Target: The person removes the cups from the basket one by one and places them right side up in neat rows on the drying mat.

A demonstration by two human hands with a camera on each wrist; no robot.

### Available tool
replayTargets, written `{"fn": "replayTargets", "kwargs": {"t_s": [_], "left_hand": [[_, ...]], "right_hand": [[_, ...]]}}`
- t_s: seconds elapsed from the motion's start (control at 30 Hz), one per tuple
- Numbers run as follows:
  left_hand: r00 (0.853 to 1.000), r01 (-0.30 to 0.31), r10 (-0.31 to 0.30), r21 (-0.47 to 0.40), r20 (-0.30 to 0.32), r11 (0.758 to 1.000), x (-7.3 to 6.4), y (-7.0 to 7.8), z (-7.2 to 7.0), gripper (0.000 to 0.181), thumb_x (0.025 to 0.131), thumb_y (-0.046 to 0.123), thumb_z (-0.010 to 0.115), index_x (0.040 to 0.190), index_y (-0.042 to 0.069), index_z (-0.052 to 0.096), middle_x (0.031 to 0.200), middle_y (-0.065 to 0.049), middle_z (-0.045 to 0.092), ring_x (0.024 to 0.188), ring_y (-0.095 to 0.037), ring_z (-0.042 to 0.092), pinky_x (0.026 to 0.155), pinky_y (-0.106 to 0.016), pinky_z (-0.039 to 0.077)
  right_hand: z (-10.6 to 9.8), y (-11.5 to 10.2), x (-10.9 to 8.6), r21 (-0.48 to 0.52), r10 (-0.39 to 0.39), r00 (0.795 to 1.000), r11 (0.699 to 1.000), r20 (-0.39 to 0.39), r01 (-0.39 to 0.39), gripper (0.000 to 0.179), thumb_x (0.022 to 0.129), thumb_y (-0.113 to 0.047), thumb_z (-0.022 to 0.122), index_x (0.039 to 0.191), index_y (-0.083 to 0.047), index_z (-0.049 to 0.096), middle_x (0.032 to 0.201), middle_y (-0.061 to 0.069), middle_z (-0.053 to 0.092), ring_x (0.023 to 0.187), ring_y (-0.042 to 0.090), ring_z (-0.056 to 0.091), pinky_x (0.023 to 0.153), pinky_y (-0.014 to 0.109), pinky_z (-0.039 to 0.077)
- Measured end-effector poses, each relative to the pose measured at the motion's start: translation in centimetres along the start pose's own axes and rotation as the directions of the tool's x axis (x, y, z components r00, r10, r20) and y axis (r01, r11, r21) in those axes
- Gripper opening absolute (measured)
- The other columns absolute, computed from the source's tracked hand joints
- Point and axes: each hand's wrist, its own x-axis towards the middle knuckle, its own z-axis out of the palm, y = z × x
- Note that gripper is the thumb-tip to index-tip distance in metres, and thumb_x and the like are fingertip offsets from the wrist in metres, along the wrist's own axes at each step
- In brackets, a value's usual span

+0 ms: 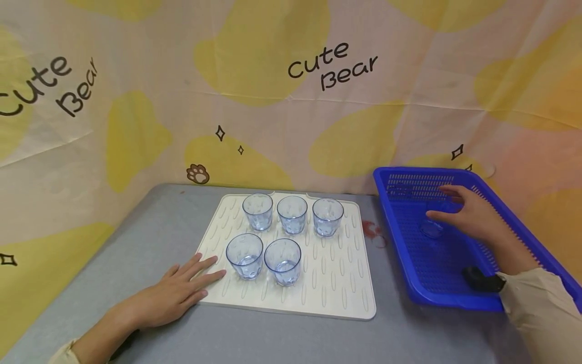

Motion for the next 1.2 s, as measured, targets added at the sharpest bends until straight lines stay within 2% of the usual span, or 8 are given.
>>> {"fn": "replayTargets", "kwargs": {"t_s": [0.03,0.1,0.4,0.63,0.9,1.2], "left_hand": [[1.000,0.000,0.000,-0.001,-0.002,1.000,0.0,0.0,0.0,0.049,0.104,0.032,0.049,0.151,0.040,0.039,0.165,-0.001,0.028,0.152,-0.044,0.019,0.107,-0.077,0.021],[1.000,0.000,0.000,-0.004,-0.006,1.000,0.1,0.0,0.1,0.049,0.104,0.031,0.049,0.151,0.040,0.039,0.165,-0.001,0.028,0.152,-0.044,0.019,0.107,-0.077,0.021],[1.000,-0.002,0.002,0.003,-0.011,1.000,0.1,-0.1,0.2,0.049,0.104,0.031,0.049,0.152,0.040,0.039,0.164,-0.001,0.029,0.152,-0.043,0.020,0.107,-0.077,0.022],[1.000,0.004,-0.004,0.002,-0.009,1.000,0.0,0.0,0.0,0.049,0.104,0.032,0.049,0.151,0.040,0.039,0.164,-0.001,0.029,0.152,-0.044,0.020,0.106,-0.077,0.021],[1.000,0.008,-0.008,0.008,-0.002,1.000,0.1,0.0,0.0,0.050,0.104,0.031,0.049,0.152,0.040,0.038,0.164,-0.001,0.029,0.152,-0.043,0.019,0.107,-0.077,0.021],[1.000,0.021,-0.021,-0.005,-0.003,1.000,0.2,0.0,0.1,0.049,0.104,0.032,0.049,0.151,0.040,0.039,0.164,0.000,0.029,0.152,-0.043,0.019,0.107,-0.077,0.020]], "right_hand": [[0.0,0.2,0.0,-0.019,0.014,1.000,1.000,-0.007,-0.014,0.089,0.092,-0.033,0.072,0.152,0.009,0.022,0.151,0.041,0.028,0.131,0.062,0.032,0.098,0.052,0.047],[0.1,0.5,0.1,-0.047,0.032,0.999,0.998,-0.015,-0.033,0.091,0.091,-0.037,0.072,0.152,0.009,0.024,0.150,0.043,0.028,0.131,0.063,0.031,0.095,0.074,0.034],[-0.1,1.4,0.4,-0.164,0.071,0.997,0.984,0.039,-0.064,0.098,0.090,-0.043,0.070,0.151,0.013,0.018,0.145,0.051,0.021,0.129,0.069,0.026,0.098,0.077,0.027],[0.0,1.8,0.6,-0.159,0.090,0.992,0.984,0.086,-0.075,0.101,0.093,-0.047,0.066,0.153,0.011,0.010,0.147,0.050,0.019,0.131,0.069,0.024,0.099,0.077,0.027],[0.5,2.2,0.5,-0.130,0.031,0.996,0.991,0.080,-0.020,0.093,0.092,-0.034,0.071,0.146,0.021,0.019,0.142,0.049,0.030,0.127,0.067,0.031,0.098,0.073,0.033],[0.9,2.1,0.6,-0.103,-0.065,0.994,0.992,0.091,0.074,0.086,0.087,-0.024,0.076,0.143,0.021,0.028,0.136,0.049,0.038,0.119,0.067,0.042,0.093,0.069,0.044]]}}
